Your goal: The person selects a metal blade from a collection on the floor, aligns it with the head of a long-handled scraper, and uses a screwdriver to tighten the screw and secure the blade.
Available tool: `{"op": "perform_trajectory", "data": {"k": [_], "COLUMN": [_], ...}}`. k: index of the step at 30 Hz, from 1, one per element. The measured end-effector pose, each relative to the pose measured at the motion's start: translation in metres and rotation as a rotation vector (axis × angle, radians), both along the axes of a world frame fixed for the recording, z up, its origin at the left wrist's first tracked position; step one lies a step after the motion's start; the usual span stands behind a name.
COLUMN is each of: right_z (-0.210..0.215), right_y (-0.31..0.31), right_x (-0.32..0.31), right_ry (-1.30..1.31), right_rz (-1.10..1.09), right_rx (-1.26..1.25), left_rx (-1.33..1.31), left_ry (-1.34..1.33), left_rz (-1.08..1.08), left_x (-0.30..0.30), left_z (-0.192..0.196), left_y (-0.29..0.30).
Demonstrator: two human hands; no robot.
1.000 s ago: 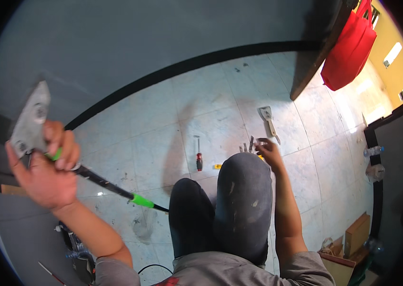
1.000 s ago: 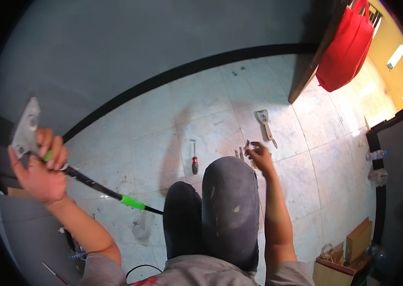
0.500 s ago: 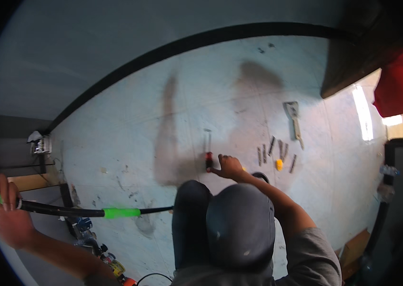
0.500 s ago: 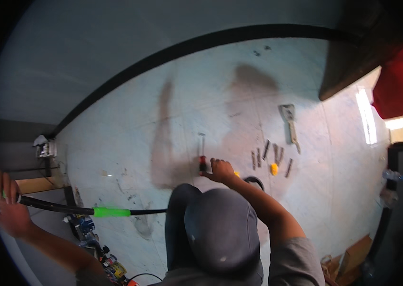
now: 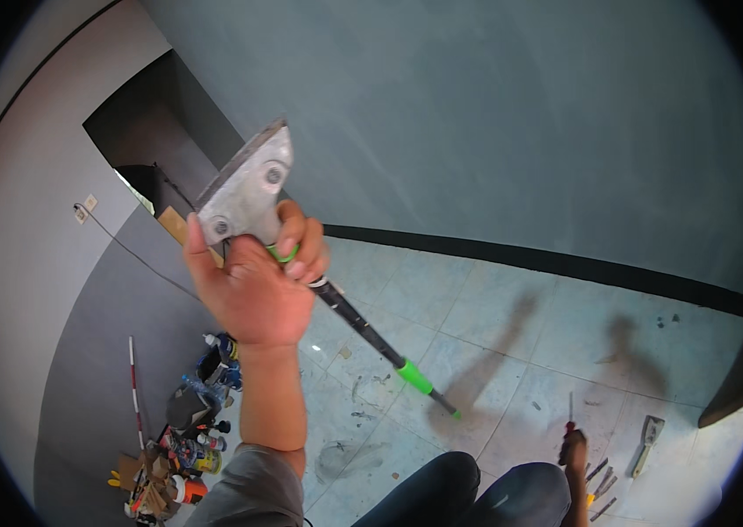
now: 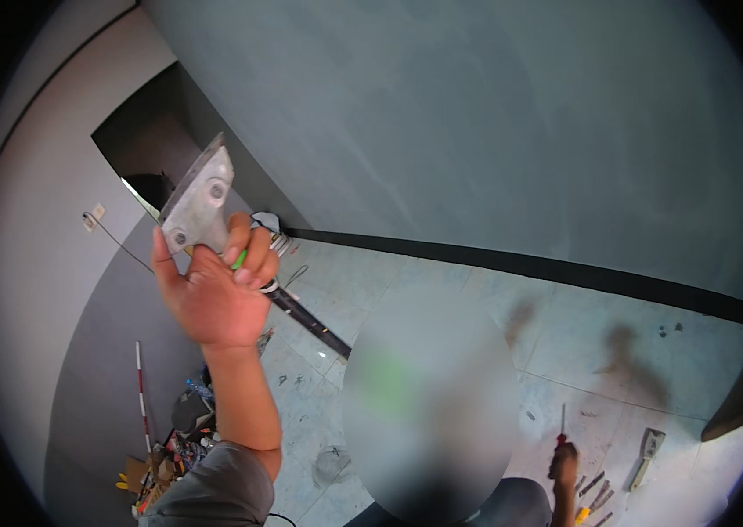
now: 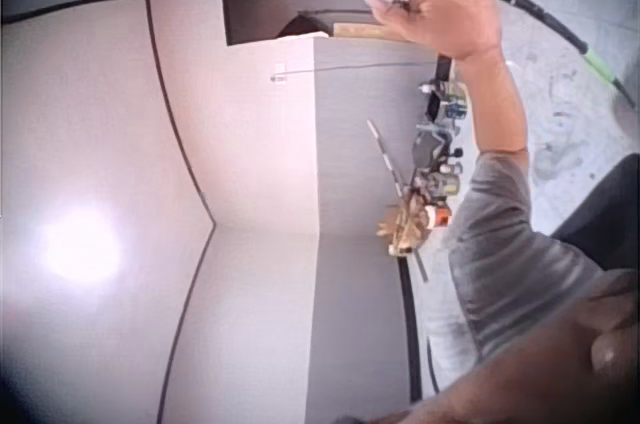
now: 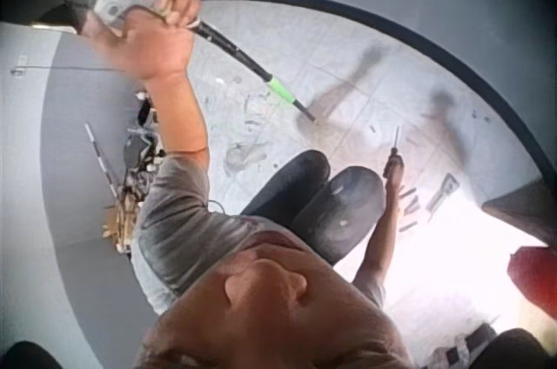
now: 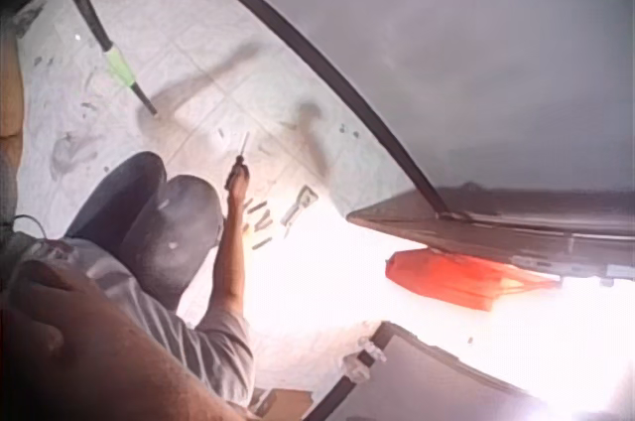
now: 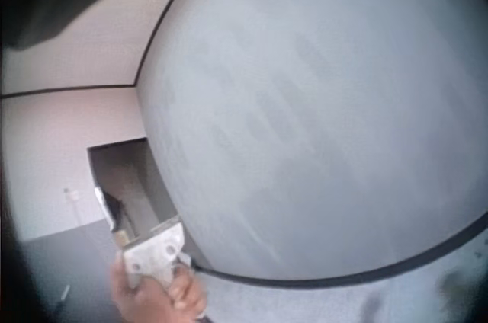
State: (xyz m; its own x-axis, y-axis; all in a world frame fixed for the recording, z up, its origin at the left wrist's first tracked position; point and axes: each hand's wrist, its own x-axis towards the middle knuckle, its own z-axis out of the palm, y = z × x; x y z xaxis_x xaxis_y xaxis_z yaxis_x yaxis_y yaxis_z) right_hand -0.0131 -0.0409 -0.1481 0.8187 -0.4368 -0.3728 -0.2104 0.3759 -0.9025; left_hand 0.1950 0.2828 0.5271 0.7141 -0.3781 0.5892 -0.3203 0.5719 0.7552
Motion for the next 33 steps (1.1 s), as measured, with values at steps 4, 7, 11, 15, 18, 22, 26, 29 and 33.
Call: {"op": "perform_trajectory", "data": {"k": [4, 7, 11, 15, 18, 22, 26, 29, 33], "right_z": [0.318, 0.467, 0.6, 0.673, 0.688, 0.698, 0.699, 0.699, 0.699], "right_y": [-0.022, -0.024, 0.051, 0.109, 0.134, 0.14, 0.135, 0.134, 0.134], "right_x": [-0.007, -0.035, -0.075, -0.098, -0.109, -0.129, -0.137, -0.143, -0.151], "right_ry": [0.018, -0.186, -0.453, -0.644, -0.661, -0.647, -0.659, -0.639, -0.571], "right_rz": [-0.032, -0.124, -0.069, 0.017, 0.005, -0.063, -0.06, -0.081, -0.117], "right_rx": [-0.313, -0.583, -0.719, -1.165, -1.264, -1.351, -1.423, -1.444, -1.49], "left_rx": [-0.071, -0.087, -0.105, -0.162, -0.173, -0.21, -0.206, -0.189, -0.149], "left_ry": [-0.018, 0.019, 0.122, 0.167, 0.222, 0.239, 0.203, 0.173, 0.102], "left_rz": [0.007, -0.029, -0.081, -0.161, -0.192, -0.283, -0.251, -0.217, -0.179], "left_x": [-0.028, -0.045, -0.084, -0.115, -0.132, -0.15, -0.156, -0.159, -0.158], "left_z": [-0.004, 0.003, 0.004, 0.006, 0.001, -0.005, -0.004, -0.002, -0.008], "left_y": [-0.006, -0.031, -0.044, -0.053, -0.05, -0.054, -0.057, -0.062, -0.066]}}
